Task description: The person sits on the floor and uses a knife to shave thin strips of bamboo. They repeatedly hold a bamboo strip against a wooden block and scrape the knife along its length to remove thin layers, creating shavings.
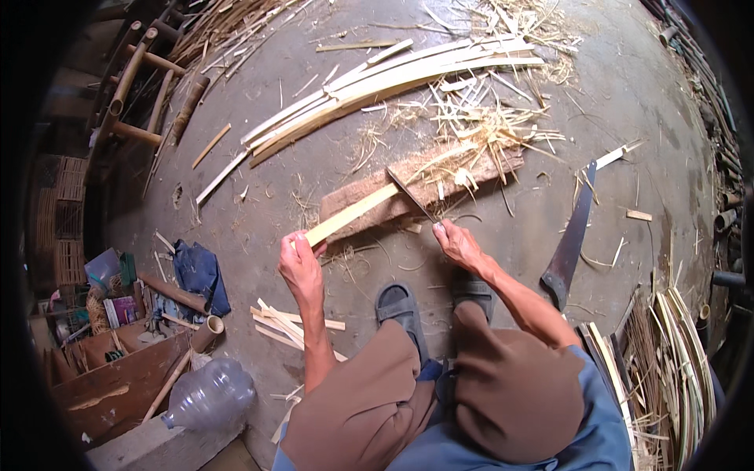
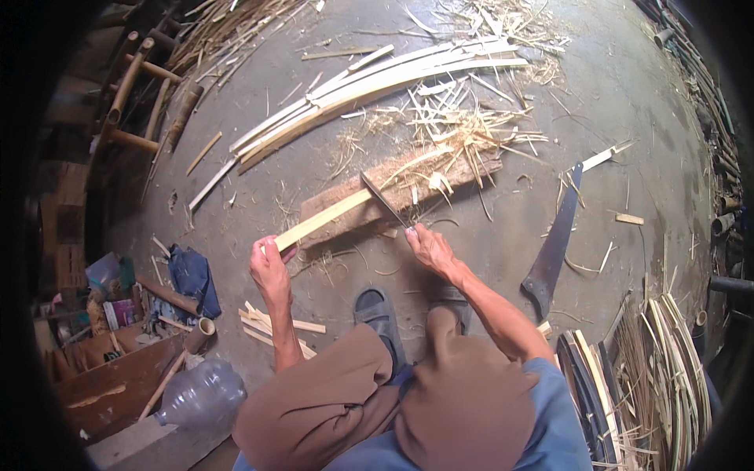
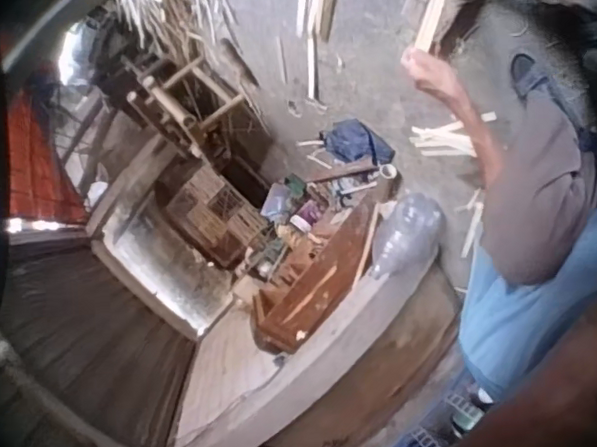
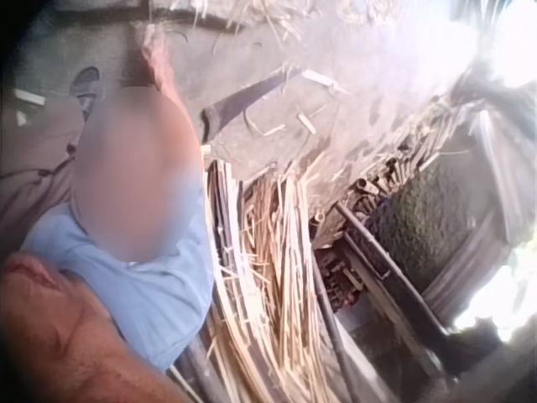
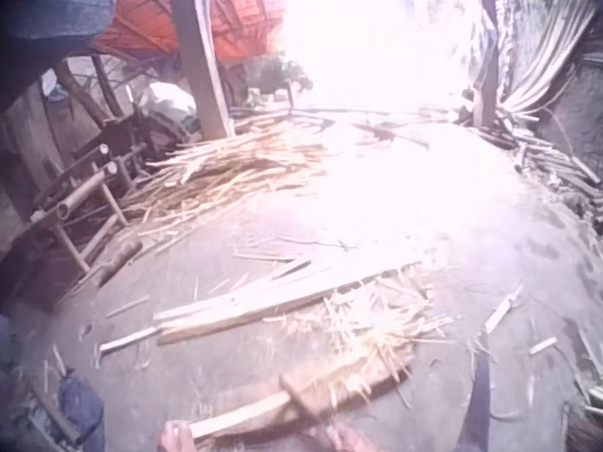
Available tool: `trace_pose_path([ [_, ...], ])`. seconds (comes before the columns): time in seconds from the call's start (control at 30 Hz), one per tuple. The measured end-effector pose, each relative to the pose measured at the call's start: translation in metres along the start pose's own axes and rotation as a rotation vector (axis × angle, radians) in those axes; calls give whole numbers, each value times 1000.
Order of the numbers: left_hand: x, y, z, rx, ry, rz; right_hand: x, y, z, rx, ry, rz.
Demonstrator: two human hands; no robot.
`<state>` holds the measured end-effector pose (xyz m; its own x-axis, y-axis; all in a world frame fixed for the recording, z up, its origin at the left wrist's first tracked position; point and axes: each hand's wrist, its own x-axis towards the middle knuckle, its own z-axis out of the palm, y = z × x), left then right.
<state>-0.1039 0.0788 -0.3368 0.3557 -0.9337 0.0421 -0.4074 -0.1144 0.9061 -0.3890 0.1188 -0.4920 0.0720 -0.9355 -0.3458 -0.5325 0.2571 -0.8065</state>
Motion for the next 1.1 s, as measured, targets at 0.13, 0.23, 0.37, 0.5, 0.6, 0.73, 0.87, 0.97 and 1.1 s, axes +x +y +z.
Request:
trace_pose_path([
  [0.13,8,-3,-9,24,16,-20,-30,-80,28,-16,-146,-171],
  [0.23,5,0,2,34,-12,-25,-18,-28,45,265,206,-194],
  [0.37,12,-4,-5,79,6,-10,-11,-54,33,169,40,-36],
  [0.5,13,10,1,53,31,-27,-6,-7,25,142,46,25],
  [0.6,20,13,6,10,51,-19,-1,1,18,121,63,-51],
  [0.73,20,-11,-21,-287,106,-81,-25,-14,17,243,74,73],
  [0.87,-5,-15,-19,-743,46,-116,-31,-50,13,303,343,-40],
  [0.97,-37,-20,7,-904,-34,-269,-25,-95,-4,550,68,-24],
  [1.1,-84,-33,41,-1016,-150,-416,-7,-120,-19,880,-53,-13],
])
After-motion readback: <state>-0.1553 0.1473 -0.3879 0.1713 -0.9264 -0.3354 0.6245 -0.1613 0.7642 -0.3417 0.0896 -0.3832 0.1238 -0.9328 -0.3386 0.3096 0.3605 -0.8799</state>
